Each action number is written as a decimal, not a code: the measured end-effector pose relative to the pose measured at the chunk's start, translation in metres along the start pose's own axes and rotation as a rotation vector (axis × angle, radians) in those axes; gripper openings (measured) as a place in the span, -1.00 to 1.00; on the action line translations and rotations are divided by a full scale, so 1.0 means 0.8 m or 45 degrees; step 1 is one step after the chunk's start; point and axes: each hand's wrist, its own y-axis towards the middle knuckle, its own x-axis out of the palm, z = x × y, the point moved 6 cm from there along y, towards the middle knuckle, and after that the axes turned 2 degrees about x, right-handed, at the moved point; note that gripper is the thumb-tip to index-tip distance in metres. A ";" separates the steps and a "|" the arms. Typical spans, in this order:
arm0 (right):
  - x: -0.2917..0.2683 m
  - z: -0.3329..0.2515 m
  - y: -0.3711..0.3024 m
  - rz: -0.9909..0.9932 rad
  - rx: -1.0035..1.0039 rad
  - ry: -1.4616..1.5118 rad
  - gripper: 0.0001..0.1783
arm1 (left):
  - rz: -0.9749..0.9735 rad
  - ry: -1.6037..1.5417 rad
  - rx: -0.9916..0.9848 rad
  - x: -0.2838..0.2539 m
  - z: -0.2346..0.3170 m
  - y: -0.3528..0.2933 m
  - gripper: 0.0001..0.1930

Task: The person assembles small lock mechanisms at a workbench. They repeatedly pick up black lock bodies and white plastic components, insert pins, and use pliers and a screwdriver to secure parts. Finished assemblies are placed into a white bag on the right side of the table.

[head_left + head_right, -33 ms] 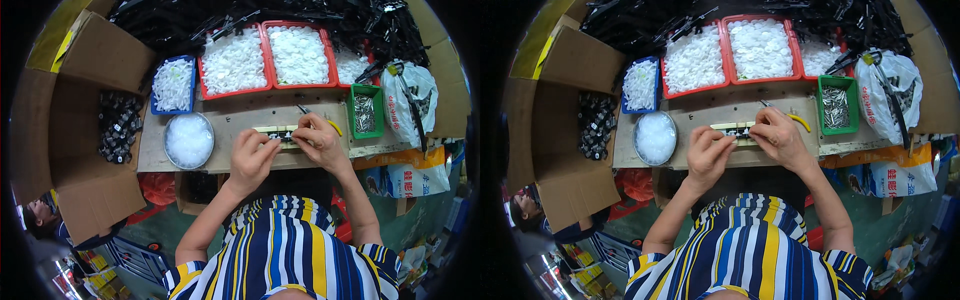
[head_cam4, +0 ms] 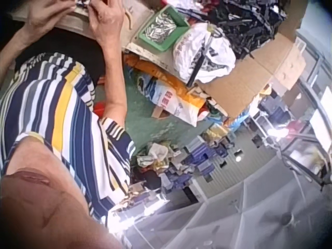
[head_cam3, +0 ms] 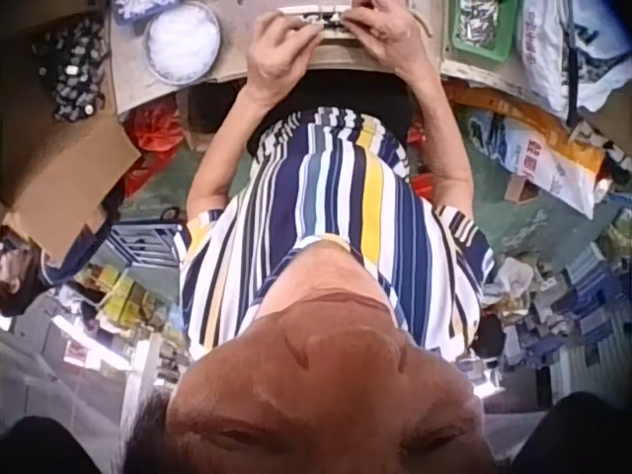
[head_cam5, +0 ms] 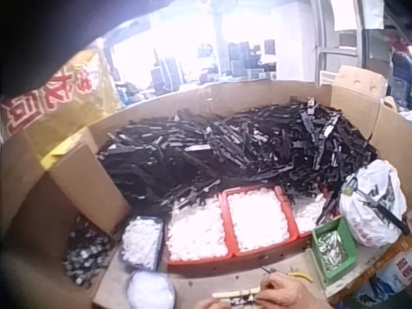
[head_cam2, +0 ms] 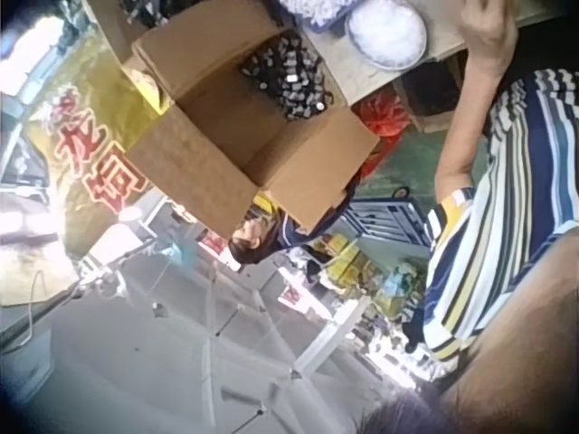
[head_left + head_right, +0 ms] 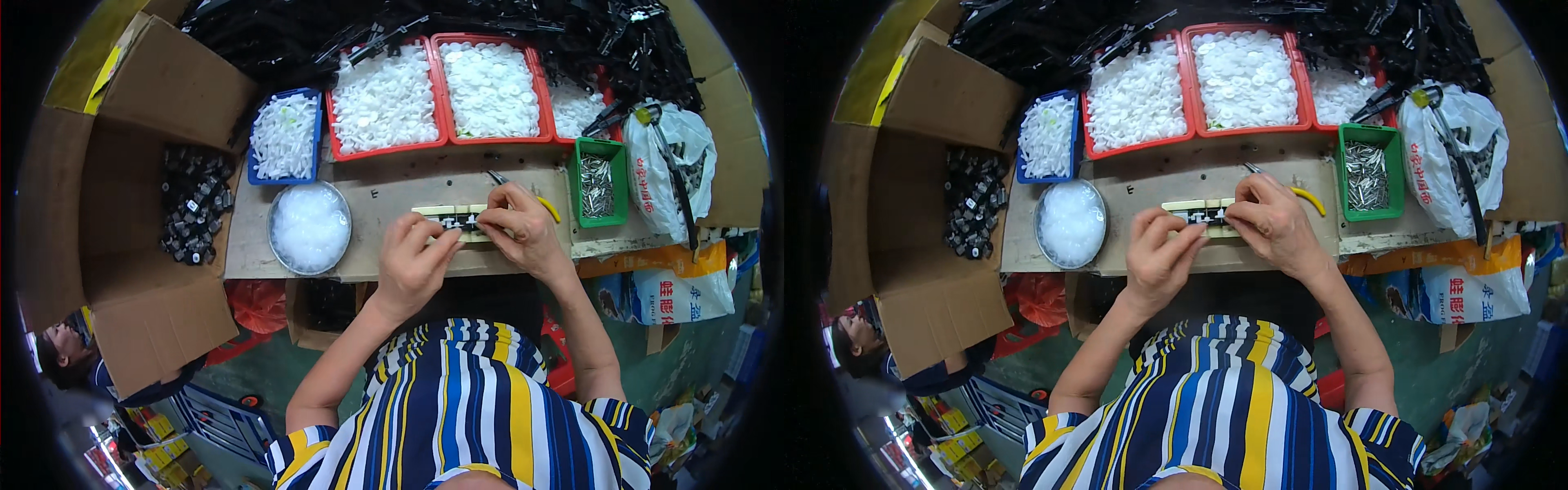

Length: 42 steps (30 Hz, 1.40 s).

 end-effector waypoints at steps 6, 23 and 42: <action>0.010 0.001 0.009 -0.152 -0.053 -0.045 -0.87 | -0.094 0.138 0.142 0.015 0.007 -0.012 -0.69; 0.012 0.002 0.018 -0.285 -0.090 -0.092 -0.84 | -0.230 0.233 0.262 0.032 -0.002 -0.016 -0.60; -0.200 0.016 -0.028 0.426 0.127 -0.465 -0.75 | -0.214 0.325 0.264 0.031 0.004 -0.007 -0.73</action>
